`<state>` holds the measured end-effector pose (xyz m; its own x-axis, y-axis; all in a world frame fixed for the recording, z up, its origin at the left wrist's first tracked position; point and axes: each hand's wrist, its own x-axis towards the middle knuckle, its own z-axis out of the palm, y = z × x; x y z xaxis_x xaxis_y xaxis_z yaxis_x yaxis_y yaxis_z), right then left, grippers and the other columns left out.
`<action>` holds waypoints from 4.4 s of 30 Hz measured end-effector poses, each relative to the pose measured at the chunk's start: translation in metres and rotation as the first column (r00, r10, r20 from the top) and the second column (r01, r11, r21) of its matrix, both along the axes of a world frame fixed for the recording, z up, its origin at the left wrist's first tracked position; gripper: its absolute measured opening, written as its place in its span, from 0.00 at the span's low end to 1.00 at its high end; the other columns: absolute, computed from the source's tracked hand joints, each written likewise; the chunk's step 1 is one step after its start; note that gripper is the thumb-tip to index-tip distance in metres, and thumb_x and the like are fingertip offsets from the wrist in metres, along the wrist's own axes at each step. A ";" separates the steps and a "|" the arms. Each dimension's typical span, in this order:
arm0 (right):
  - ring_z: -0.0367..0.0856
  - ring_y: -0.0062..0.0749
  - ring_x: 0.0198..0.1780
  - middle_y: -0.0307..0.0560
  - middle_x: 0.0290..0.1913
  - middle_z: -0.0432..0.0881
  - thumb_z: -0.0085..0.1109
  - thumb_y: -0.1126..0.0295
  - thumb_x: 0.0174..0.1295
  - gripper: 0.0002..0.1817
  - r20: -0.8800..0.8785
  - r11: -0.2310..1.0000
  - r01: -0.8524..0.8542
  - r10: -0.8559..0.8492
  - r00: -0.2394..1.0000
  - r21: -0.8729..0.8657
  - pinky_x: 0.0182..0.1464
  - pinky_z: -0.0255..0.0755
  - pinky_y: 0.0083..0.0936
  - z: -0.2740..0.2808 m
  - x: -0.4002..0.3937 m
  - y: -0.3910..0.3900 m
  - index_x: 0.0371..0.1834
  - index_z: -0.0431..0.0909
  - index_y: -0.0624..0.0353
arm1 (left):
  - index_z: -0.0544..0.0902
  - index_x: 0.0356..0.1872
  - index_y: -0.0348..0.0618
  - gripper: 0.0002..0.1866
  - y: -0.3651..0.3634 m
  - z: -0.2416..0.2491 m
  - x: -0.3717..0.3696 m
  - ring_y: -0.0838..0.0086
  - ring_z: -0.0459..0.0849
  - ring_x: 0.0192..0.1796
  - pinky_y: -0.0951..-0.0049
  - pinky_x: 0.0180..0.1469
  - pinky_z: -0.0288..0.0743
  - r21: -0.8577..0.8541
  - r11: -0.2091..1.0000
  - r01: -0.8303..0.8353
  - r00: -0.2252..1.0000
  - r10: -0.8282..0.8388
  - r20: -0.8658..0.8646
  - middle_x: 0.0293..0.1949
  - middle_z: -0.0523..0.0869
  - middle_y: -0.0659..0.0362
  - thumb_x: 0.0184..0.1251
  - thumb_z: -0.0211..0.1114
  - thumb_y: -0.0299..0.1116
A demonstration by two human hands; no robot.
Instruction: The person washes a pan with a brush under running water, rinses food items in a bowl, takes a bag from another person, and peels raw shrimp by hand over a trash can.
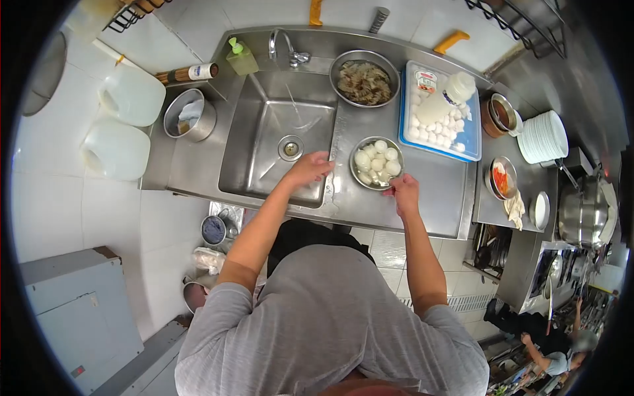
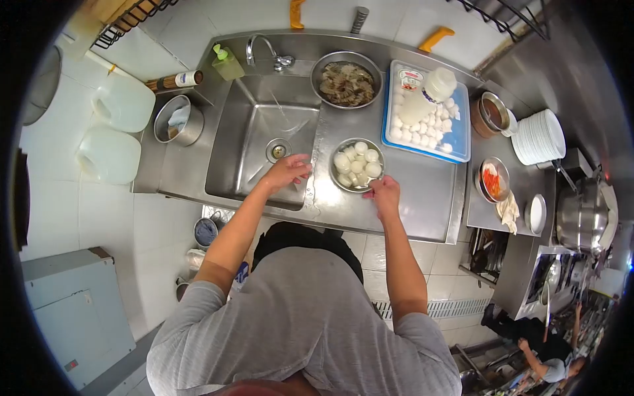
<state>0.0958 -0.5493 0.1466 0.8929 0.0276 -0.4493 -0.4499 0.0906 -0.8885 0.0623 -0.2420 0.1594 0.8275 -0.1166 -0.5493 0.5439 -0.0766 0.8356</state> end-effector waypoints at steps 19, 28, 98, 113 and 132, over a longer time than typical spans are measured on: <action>0.81 0.27 0.23 0.43 0.25 0.79 0.62 0.77 0.58 0.07 0.014 0.929 -0.359 0.359 0.933 0.090 0.27 0.79 0.23 0.060 0.046 0.277 0.25 0.74 0.63 | 0.67 0.69 0.36 0.30 0.221 0.023 0.005 0.56 0.80 0.64 0.48 0.65 0.76 -0.739 0.644 -0.198 0.971 0.232 -0.058 0.64 0.77 0.49 0.66 0.63 0.23; 0.81 0.26 0.25 0.44 0.28 0.81 0.63 0.77 0.61 0.04 0.009 0.887 -0.452 0.453 0.891 0.092 0.29 0.81 0.24 0.060 0.065 0.314 0.31 0.78 0.65 | 0.70 0.66 0.35 0.28 0.253 0.022 0.009 0.55 0.82 0.61 0.48 0.64 0.78 -0.729 0.620 -0.289 0.933 0.352 -0.071 0.61 0.80 0.48 0.63 0.63 0.21; 0.89 0.36 0.38 0.54 0.40 0.88 0.62 0.76 0.64 0.10 -0.177 0.557 -0.619 0.805 0.566 0.554 0.44 0.85 0.33 0.036 0.176 0.373 0.46 0.83 0.69 | 0.70 0.59 0.34 0.27 0.257 -0.115 0.092 0.48 0.84 0.53 0.38 0.56 0.82 -0.578 0.680 -0.451 0.892 0.330 -0.308 0.53 0.79 0.45 0.53 0.54 0.17; 0.89 0.44 0.43 0.55 0.44 0.87 0.64 0.72 0.65 0.12 -0.186 0.798 -0.437 0.545 0.818 0.415 0.48 0.86 0.42 0.064 0.172 0.373 0.46 0.80 0.69 | 0.74 0.60 0.35 0.25 0.209 -0.088 0.106 0.49 0.84 0.54 0.42 0.55 0.83 -0.534 0.716 -0.450 0.892 0.386 -0.234 0.53 0.81 0.44 0.57 0.53 0.17; 0.88 0.40 0.39 0.54 0.40 0.86 0.56 0.79 0.64 0.07 0.004 0.891 -0.454 0.454 0.891 0.027 0.40 0.84 0.33 0.057 0.184 0.372 0.42 0.81 0.69 | 0.75 0.54 0.32 0.24 0.236 -0.064 0.067 0.48 0.86 0.51 0.40 0.53 0.83 -0.585 0.641 -0.498 0.866 0.398 -0.302 0.50 0.83 0.45 0.51 0.55 0.17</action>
<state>0.2794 -0.1768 0.2036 0.7791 0.4420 -0.4447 -0.4497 -0.1002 -0.8875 0.1292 -0.0064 0.0956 0.7964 -0.1063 -0.5954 0.4768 0.7161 0.5098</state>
